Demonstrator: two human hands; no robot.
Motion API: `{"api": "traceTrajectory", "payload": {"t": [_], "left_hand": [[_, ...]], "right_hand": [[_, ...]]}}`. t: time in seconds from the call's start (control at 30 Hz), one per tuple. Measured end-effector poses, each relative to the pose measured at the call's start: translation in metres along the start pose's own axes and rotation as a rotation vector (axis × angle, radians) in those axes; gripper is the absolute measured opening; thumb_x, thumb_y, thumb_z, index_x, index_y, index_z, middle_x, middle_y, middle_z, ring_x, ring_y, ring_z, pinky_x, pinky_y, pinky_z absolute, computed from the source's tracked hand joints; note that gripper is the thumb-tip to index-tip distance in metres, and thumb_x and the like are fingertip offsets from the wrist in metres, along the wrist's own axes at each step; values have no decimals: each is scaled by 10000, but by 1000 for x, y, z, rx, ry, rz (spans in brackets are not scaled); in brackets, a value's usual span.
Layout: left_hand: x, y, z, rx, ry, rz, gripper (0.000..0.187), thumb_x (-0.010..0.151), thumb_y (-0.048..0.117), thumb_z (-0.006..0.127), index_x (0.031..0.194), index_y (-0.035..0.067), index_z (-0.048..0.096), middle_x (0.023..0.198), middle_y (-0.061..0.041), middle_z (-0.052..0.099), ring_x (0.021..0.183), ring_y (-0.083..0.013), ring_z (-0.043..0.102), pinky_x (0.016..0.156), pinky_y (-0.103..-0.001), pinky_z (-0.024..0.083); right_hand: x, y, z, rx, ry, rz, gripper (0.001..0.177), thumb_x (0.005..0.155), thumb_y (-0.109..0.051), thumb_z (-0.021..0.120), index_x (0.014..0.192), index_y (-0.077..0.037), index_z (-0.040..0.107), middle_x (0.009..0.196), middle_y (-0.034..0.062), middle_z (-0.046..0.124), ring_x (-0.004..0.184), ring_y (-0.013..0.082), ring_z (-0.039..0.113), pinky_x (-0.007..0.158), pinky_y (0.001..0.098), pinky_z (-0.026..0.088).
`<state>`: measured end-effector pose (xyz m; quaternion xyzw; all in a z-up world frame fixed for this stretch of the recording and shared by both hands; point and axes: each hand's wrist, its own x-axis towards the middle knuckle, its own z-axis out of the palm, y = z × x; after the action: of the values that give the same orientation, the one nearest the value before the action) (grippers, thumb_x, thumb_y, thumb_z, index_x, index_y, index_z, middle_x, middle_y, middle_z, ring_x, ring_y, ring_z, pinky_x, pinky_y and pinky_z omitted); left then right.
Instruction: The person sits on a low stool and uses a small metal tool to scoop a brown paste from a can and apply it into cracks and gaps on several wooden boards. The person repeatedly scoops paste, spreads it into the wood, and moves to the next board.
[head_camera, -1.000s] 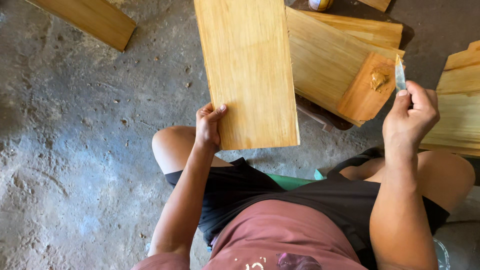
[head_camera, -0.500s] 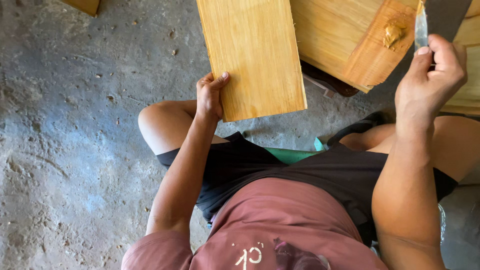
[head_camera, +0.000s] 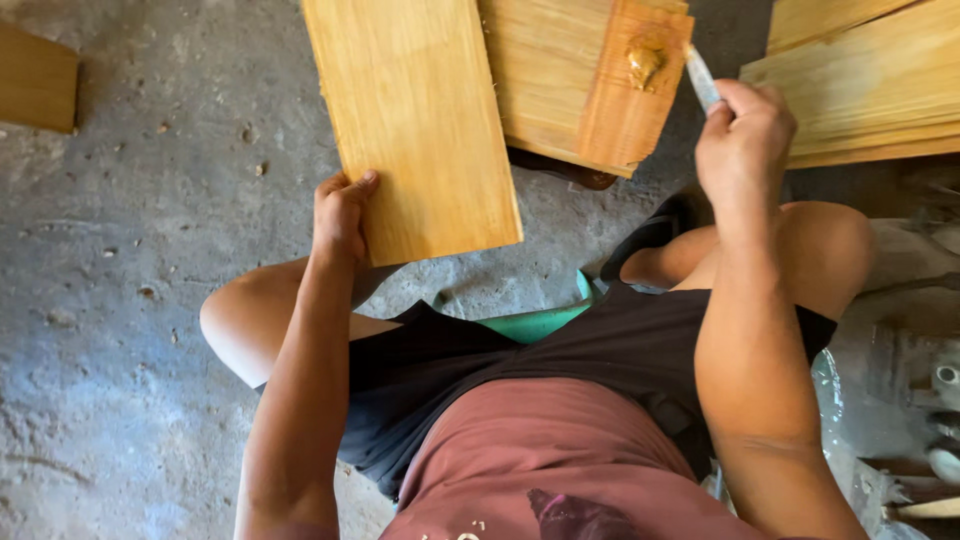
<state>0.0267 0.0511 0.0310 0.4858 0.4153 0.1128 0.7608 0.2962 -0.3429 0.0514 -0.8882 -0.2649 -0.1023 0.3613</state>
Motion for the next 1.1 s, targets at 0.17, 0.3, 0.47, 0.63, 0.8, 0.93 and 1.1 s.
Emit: {"api": "traceTrajectory", "payload": {"t": [0.17, 0.3, 0.47, 0.63, 0.8, 0.93, 1.1], "left_hand": [[8, 7, 9, 160, 145, 175, 362, 932, 110, 715, 1227, -7, 539, 1000, -145, 717, 839, -188, 701, 742, -354, 585], [14, 5, 4, 108, 202, 125, 270, 949, 104, 702, 1166, -15, 596, 947, -147, 728, 798, -187, 685, 714, -354, 580], [18, -38, 23, -16, 334, 243, 132, 1003, 57, 678, 1041, -63, 637, 889, -128, 705, 716, -162, 623, 664, -321, 544], [32, -65, 39, -134, 328, 193, 115, 985, 78, 659, 1035, -17, 615, 818, -66, 668, 668, -121, 560, 611, -295, 499], [30, -25, 47, 236, 439, 436, 344, 959, 81, 727, 1226, -74, 575, 1027, -166, 602, 870, -249, 511, 760, -398, 417], [-17, -7, 86, 958, 592, 1093, 699, 867, 114, 835, 1429, -13, 438, 1395, -203, 495, 1338, -376, 474, 1174, -482, 385], [-49, -11, 176, 1130, 108, 1014, 920, 715, 325, 943, 1406, -27, 448, 1379, -208, 501, 1286, -396, 456, 1114, -515, 350]], "right_hand": [[-1, 11, 6, -30, 18, 67, 178, 980, 1, 708, 1146, -6, 770, 984, 228, 663, 886, 392, 658, 800, 452, 530], [-1, 10, 16, 28, 32, 155, 155, 1000, -41, 696, 1139, 1, 753, 981, 230, 701, 892, 381, 690, 806, 445, 544], [0, -3, 33, 121, -61, 360, 198, 969, -156, 742, 1077, 10, 728, 927, 211, 739, 845, 338, 731, 768, 429, 548], [-6, -10, 41, 144, -137, 377, 240, 942, -163, 766, 1096, 17, 732, 927, 202, 748, 863, 325, 742, 769, 406, 558], [-5, -12, 45, 152, -138, 368, 260, 918, -132, 778, 1118, 27, 730, 932, 194, 751, 844, 291, 745, 750, 383, 559], [-7, -15, 51, 231, -174, 402, 246, 922, -106, 749, 1129, 24, 724, 934, 168, 764, 820, 259, 735, 744, 360, 555], [-8, -16, 48, 227, -159, 333, 232, 944, -49, 662, 1163, 16, 707, 977, 161, 752, 855, 247, 739, 764, 354, 559]]}}
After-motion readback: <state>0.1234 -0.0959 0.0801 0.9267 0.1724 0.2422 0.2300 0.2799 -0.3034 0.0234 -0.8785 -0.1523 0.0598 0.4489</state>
